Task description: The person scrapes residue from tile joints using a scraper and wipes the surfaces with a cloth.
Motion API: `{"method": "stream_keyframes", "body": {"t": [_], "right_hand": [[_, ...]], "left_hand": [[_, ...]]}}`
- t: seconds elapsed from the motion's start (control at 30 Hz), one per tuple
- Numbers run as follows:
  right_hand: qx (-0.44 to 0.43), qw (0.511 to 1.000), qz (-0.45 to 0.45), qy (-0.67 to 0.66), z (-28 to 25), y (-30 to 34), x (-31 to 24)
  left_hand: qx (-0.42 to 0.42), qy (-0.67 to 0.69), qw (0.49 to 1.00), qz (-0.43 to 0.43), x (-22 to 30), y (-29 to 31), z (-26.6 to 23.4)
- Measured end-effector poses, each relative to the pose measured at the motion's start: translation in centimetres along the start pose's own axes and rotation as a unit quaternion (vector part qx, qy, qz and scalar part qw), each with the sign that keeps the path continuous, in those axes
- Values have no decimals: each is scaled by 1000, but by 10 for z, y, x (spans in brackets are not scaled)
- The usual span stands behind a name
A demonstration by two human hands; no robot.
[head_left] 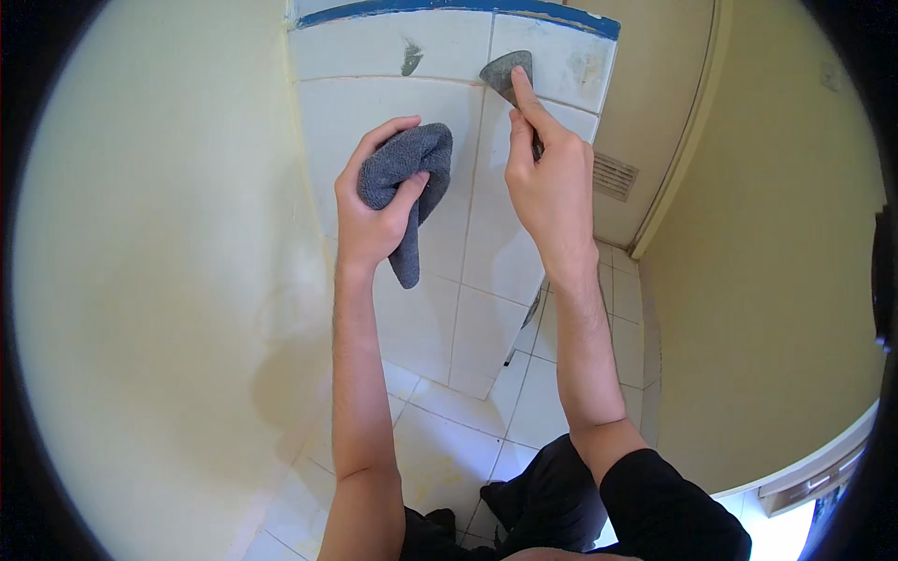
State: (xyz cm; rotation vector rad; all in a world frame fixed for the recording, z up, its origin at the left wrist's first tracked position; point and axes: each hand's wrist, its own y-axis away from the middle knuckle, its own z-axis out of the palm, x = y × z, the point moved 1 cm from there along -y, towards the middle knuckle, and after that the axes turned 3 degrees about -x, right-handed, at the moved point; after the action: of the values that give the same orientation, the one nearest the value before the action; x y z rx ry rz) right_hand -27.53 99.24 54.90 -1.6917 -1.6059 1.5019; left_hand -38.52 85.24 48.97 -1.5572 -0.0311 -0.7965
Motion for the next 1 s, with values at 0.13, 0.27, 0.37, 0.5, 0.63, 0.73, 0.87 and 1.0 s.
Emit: {"method": "stream_keyframes", "body": {"t": [0.13,0.27,0.37,0.5,0.63,0.73,0.87,1.0], "right_hand": [[11,997,4,-70,4,1,3],[43,996,0,-75,10,-2,9],[-5,994,35,-100,3,1,1],[-38,992,54,-111,-1,-1,-1],[-48,989,55,-126,-3,-1,-2],[-51,987,49,-145,5,-3,1],[-58,978,50,-196,12,-2,2],[-43,979,83,-181,5,-7,6]], "left_hand": [[-2,1,1000,0,0,1,-4],[1,-11,1000,-5,1,1,-5],[2,-7,1000,-8,1,2,-7],[-2,-15,1000,-8,3,1,-9],[17,-10,1000,7,2,0,-6],[16,-11,1000,8,3,-1,-7],[14,-3,1000,0,3,0,-7],[11,-1,1000,7,1,-1,-3]]}}
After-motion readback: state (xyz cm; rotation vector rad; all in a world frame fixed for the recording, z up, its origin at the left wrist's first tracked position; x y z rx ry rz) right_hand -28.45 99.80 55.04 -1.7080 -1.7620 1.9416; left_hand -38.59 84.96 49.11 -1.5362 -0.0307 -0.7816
